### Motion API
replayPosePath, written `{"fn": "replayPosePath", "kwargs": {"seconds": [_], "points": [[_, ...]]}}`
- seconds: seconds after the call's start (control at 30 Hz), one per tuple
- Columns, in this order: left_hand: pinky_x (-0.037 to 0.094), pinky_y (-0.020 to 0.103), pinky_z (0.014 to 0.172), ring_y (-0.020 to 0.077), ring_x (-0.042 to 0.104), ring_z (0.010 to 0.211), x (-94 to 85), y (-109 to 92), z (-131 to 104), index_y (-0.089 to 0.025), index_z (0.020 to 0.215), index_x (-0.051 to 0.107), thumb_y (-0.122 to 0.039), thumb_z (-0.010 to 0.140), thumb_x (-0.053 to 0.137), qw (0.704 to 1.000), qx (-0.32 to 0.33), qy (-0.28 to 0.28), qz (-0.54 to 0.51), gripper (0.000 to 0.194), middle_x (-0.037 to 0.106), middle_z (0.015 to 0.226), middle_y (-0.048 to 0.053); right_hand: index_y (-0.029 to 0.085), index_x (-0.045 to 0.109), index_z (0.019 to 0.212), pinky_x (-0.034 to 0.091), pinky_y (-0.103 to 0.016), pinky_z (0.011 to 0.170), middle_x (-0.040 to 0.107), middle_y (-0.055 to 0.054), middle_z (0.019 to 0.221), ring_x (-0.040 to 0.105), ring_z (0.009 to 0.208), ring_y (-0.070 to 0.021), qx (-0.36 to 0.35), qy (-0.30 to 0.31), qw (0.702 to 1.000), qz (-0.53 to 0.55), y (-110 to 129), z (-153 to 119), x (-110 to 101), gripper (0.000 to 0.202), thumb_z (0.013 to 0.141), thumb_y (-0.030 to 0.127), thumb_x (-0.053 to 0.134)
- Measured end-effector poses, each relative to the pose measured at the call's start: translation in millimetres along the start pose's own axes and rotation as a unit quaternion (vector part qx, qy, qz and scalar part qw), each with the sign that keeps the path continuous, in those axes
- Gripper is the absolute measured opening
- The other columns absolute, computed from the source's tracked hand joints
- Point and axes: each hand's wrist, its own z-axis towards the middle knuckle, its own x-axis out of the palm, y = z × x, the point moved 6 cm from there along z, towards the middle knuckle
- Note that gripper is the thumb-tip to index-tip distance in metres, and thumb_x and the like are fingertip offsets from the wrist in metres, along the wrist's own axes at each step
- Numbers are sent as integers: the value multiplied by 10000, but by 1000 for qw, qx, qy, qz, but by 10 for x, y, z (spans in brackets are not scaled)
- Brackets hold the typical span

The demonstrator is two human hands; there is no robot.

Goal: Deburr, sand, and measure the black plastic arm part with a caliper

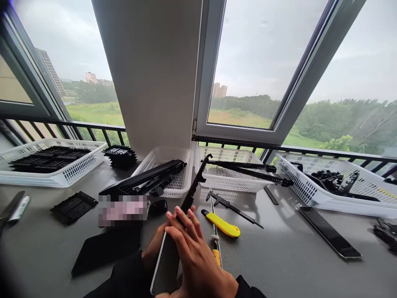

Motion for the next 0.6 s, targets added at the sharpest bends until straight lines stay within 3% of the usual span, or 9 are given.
{"fn": "replayPosePath", "kwargs": {"seconds": [0.1,0.2,0.27,0.43,0.6], "points": [[491,324,712,234,716,723,-95,101,-10,-129,852,801,-692,941,655,998,-39,-46,-2,588,728,667,42,154,430,1526,275,-644,1310,502,-216,1652,312,1617,-437,21,-16,1000,-10,-125,5,15,1037,749,710,833],[376,274,528,141,506,471,-149,219,-22,-135,767,770,-746,874,705,996,-62,-63,12,624,616,528,-9,175,392,1562,343,-693,1251,478,-230,1661,265,1627,-460,101,-85,991,-30,-357,-22,-48,1023,787,659,854],[393,265,531,137,511,498,-189,263,-23,-138,855,794,-763,828,744,996,-59,-67,17,628,659,590,-5,179,379,1572,393,-682,1222,456,-238,1672,261,1626,-463,133,-110,985,-26,-424,-53,-55,1038,783,645,866],[472,306,588,200,627,600,-328,331,-18,-139,889,824,-863,803,675,994,-68,-77,45,745,720,680,48,179,379,1589,391,-665,1237,469,-225,1671,303,1612,-465,109,-76,991,-15,-332,-65,37,1140,720,724,875],[489,322,639,231,629,679,-531,358,-65,-147,968,827,-773,806,741,987,-42,-117,99,652,711,712,54,170,352,1618,409,-650,1232,456,-218,1683,281,1622,-466,142,-104,984,-25,-305,-75,11,1120,768,689,865]]}}
